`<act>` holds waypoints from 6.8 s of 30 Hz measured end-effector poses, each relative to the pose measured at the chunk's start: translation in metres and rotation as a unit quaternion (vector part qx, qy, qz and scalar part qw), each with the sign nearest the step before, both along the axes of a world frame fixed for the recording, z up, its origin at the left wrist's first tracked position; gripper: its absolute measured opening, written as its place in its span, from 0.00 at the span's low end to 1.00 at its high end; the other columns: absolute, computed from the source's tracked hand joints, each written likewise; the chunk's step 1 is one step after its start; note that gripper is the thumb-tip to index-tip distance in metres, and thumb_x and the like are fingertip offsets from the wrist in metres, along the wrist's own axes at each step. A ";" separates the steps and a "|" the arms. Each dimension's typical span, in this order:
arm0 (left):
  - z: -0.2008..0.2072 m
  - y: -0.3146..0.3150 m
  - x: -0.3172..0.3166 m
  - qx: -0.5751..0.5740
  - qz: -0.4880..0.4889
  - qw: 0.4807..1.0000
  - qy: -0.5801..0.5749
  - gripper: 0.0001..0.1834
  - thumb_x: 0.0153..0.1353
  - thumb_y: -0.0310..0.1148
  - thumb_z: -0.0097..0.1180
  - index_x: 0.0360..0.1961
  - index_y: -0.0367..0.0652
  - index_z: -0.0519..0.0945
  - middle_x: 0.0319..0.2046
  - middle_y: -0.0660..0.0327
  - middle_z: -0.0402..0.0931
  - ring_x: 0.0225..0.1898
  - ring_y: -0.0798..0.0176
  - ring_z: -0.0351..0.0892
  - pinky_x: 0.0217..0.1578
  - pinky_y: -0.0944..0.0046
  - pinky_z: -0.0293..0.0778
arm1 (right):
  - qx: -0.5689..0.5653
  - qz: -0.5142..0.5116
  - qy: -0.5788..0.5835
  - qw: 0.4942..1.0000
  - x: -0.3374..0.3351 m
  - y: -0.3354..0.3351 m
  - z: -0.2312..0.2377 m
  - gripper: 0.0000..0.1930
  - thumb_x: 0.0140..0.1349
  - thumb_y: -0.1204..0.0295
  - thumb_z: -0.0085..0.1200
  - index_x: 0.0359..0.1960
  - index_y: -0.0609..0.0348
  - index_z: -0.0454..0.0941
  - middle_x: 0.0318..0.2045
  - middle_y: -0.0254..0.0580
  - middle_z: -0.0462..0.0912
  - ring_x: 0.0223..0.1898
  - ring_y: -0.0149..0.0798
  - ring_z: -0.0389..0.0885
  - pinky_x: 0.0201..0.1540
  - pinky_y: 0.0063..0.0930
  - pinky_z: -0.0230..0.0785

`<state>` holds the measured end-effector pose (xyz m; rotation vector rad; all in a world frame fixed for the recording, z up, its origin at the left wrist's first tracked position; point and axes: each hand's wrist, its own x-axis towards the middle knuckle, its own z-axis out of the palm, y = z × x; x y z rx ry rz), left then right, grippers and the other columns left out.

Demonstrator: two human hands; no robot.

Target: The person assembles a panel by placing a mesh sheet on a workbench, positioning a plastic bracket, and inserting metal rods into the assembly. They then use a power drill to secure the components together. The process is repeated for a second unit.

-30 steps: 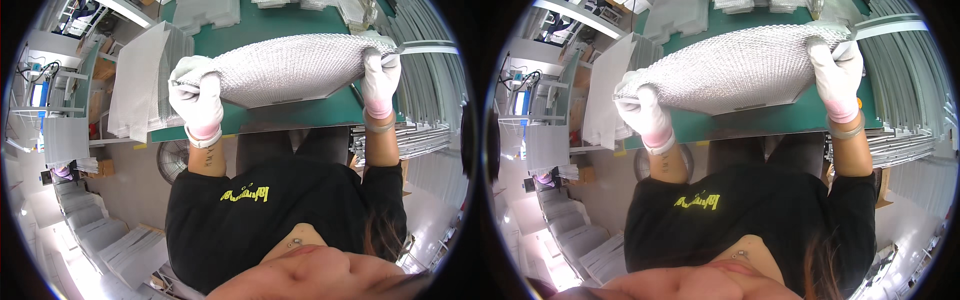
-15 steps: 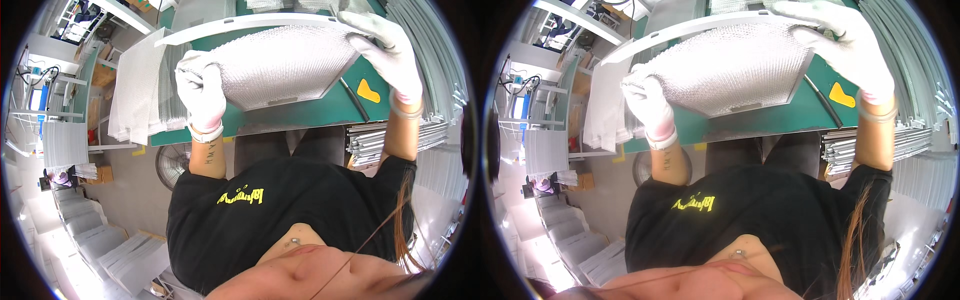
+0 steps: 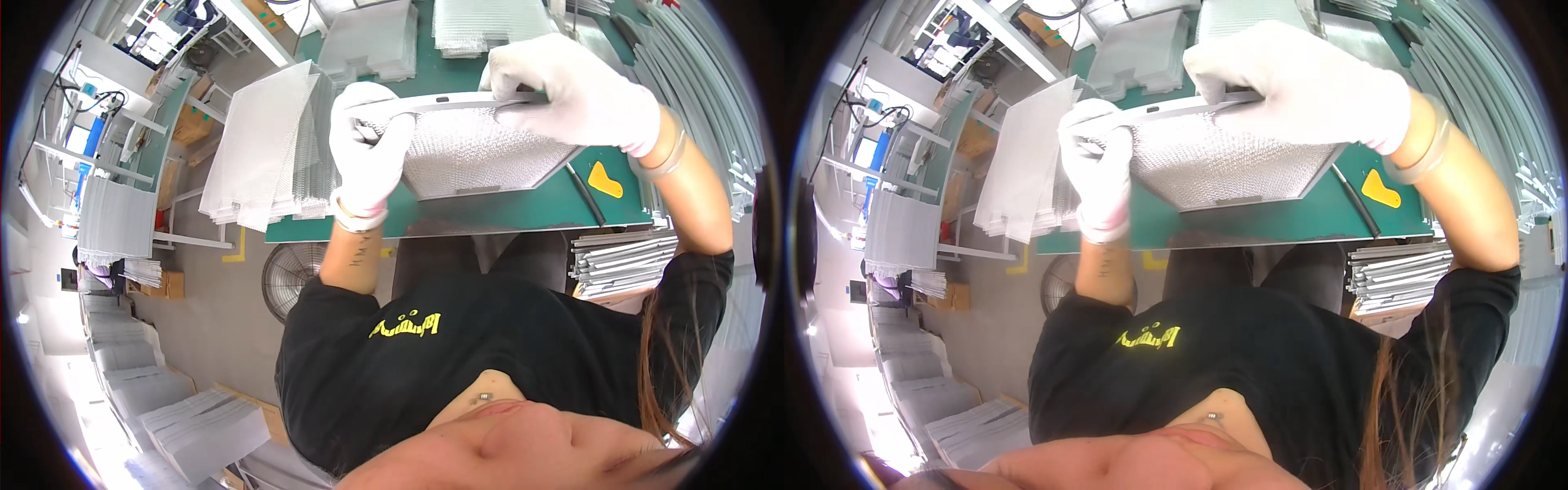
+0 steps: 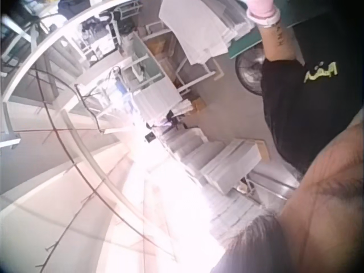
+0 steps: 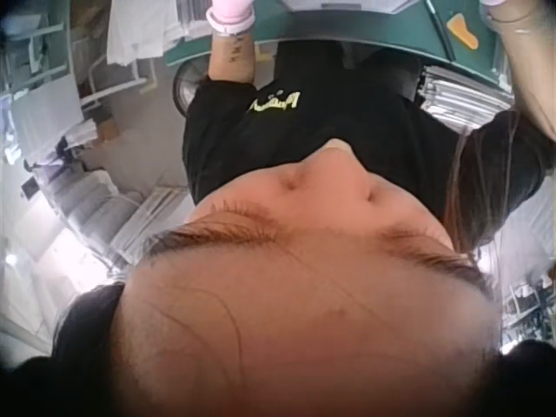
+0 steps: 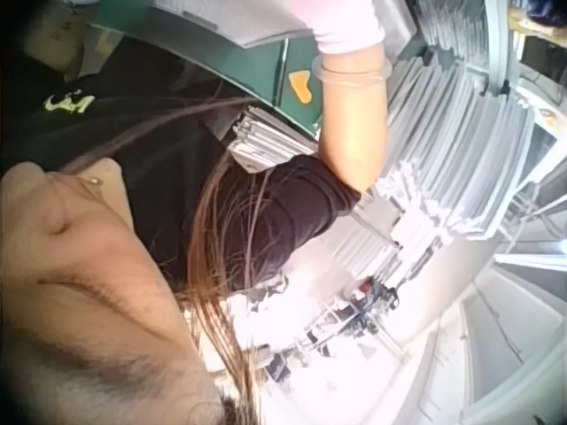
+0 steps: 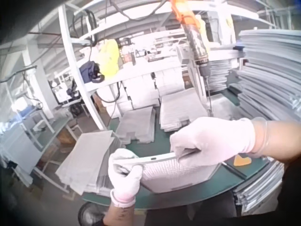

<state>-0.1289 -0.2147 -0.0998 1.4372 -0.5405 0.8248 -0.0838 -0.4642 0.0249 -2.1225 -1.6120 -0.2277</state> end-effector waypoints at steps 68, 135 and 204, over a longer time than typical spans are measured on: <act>-0.024 0.000 0.065 -0.005 0.114 0.992 -0.059 0.18 0.72 0.24 0.44 0.61 0.36 0.65 0.54 0.57 0.70 0.45 0.71 0.69 0.52 0.70 0.65 | -0.169 -0.305 -0.060 0.935 -0.048 -0.061 -0.223 0.02 0.56 0.74 0.53 0.31 0.54 0.74 0.25 0.42 0.76 0.28 0.47 0.81 0.30 0.41 0.74; -0.037 0.003 0.039 0.022 0.123 0.985 -0.119 0.23 0.66 0.20 0.48 0.62 0.35 0.63 0.55 0.52 0.68 0.46 0.67 0.73 0.49 0.69 0.70 | -0.126 -0.270 -0.039 0.954 -0.028 -0.049 -0.228 0.05 0.54 0.68 0.64 0.30 0.51 0.81 0.23 0.39 0.76 0.26 0.46 0.79 0.30 0.41 0.72; -0.022 -0.146 0.048 0.393 0.168 0.882 -0.199 0.43 0.45 0.50 0.72 0.59 0.33 0.75 0.22 0.62 0.71 0.26 0.58 0.70 0.38 0.52 0.66 | 0.203 -0.419 0.252 0.848 -0.125 -0.181 -0.112 0.30 0.72 0.67 0.47 0.74 0.58 0.57 0.31 0.31 0.72 0.23 0.20 0.61 0.27 0.15 0.60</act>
